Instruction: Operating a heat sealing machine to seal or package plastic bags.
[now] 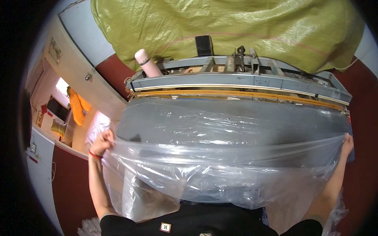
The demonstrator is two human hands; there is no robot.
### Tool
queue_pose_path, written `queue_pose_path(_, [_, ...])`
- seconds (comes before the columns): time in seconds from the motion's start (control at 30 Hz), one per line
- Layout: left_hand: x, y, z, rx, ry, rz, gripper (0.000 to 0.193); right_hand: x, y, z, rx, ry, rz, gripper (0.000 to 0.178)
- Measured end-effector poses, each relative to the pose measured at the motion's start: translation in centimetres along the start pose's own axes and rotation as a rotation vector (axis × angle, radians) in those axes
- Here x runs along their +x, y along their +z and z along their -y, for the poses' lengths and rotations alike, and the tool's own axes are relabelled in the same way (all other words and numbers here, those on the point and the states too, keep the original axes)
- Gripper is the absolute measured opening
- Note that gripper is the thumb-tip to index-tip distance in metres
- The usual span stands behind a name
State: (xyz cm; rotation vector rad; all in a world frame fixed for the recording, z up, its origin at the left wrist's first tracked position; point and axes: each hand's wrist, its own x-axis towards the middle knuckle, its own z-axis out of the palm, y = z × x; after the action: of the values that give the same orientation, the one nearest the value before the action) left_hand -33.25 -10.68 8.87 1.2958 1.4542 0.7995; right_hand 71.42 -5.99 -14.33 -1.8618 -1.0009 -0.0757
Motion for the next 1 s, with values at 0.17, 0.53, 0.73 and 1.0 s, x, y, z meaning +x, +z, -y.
queue_pose_path(0.17, [1.5, -5.8, -6.2, 0.415, 0.147, -0.515, 0.012, -0.5, 2.6, 2.1, -0.066, -0.069, 0.002, 0.033])
queue_pose_path(0.53, [13.1, 15.9, 5.8, 0.945, 0.584, 0.149, 0.065, 0.1, 1.1, 0.3, 0.003, -0.026, -0.05, 0.035])
queue_pose_path(0.73, [16.3, 14.7, 6.3, 1.095, 0.537, -0.02, 0.061, -0.2, -0.7, 0.3, 0.084, 0.042, -0.065, 0.035])
queue_pose_path(1.0, [19.3, 15.1, 5.4, 0.967, 0.713, -0.31, 0.023, -2.0, -7.2, 5.6, 0.642, 0.275, 0.109, 0.025])
